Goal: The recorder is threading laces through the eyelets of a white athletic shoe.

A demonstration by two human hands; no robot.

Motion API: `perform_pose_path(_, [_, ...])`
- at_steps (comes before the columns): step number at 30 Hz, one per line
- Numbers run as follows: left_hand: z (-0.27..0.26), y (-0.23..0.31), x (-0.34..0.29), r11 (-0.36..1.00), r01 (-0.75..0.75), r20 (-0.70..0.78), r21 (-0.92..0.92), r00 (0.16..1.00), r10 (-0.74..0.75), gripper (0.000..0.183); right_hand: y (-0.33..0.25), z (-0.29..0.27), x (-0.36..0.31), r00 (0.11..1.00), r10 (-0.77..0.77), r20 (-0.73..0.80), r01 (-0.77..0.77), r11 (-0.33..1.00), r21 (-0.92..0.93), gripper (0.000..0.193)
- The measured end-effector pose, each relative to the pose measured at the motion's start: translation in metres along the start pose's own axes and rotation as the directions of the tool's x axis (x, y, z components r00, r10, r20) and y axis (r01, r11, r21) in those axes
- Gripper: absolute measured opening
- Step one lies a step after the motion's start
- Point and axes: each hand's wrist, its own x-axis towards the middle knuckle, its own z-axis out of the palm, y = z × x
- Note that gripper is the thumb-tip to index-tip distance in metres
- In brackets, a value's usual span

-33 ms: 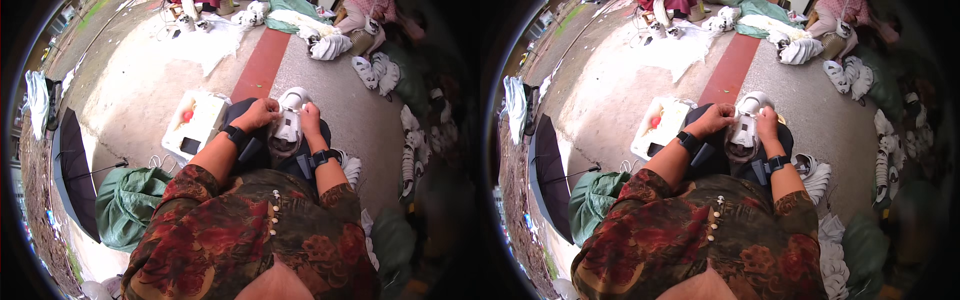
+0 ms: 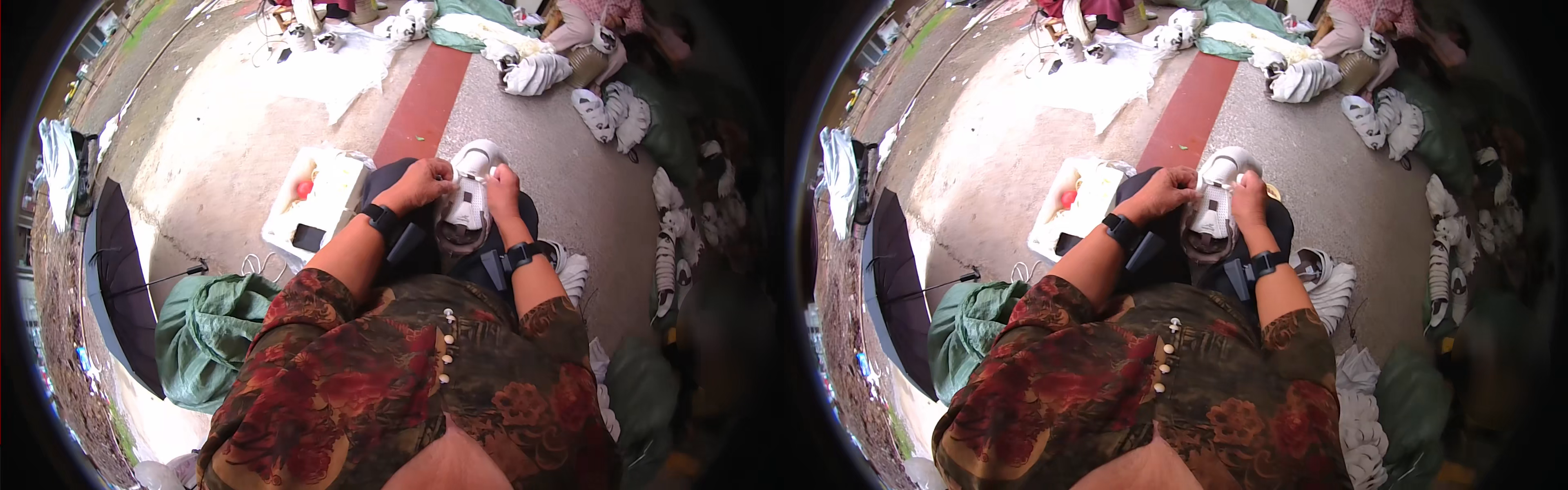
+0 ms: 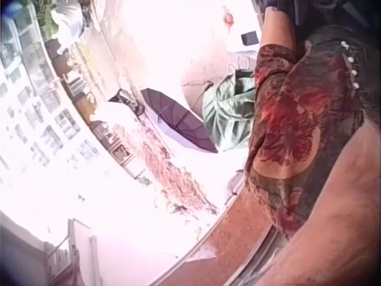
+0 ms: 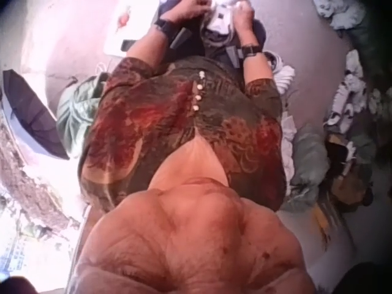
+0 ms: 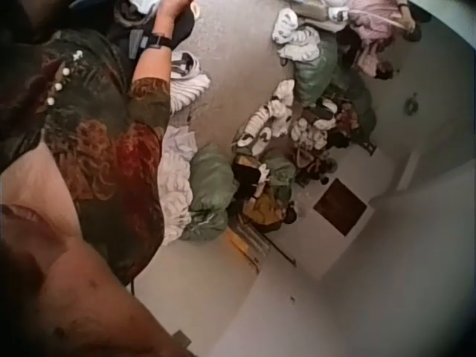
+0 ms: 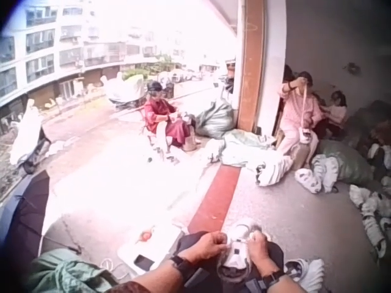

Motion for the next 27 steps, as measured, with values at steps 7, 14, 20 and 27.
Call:
perform_pose_path(7, [-0.004, 0.005, -0.004, 1.0, 0.009, -0.036, 0.001, 0.999, -0.009, 0.02, -0.001, 0.01, 0.004, 0.999, -0.034, -0.032, 0.028, 0.985, -0.17, 0.022])
perform_pose_path(14, [0.013, 0.028, -0.003, 0.98, 0.178, -0.158, -0.084, 0.969, -0.189, 0.014, -0.009, 0.005, -0.002, 0.997, -0.023, -0.074, 0.009, 0.984, -0.179, 0.015])
perform_pose_path(20, [0.023, 0.034, 0.001, 0.956, 0.065, -0.16, 0.286, 0.987, -0.019, 0.017, -0.037, -0.013, -0.025, 0.977, -0.156, 0.145, 0.196, 0.926, -0.322, 0.017])
perform_pose_path(27, [0.056, 0.041, 0.018, 0.781, 0.097, -0.152, 0.617, 0.988, -0.002, 0.018, -0.004, -0.012, -0.01, 0.981, -0.074, 0.179, 0.082, 0.996, -0.037, 0.01])
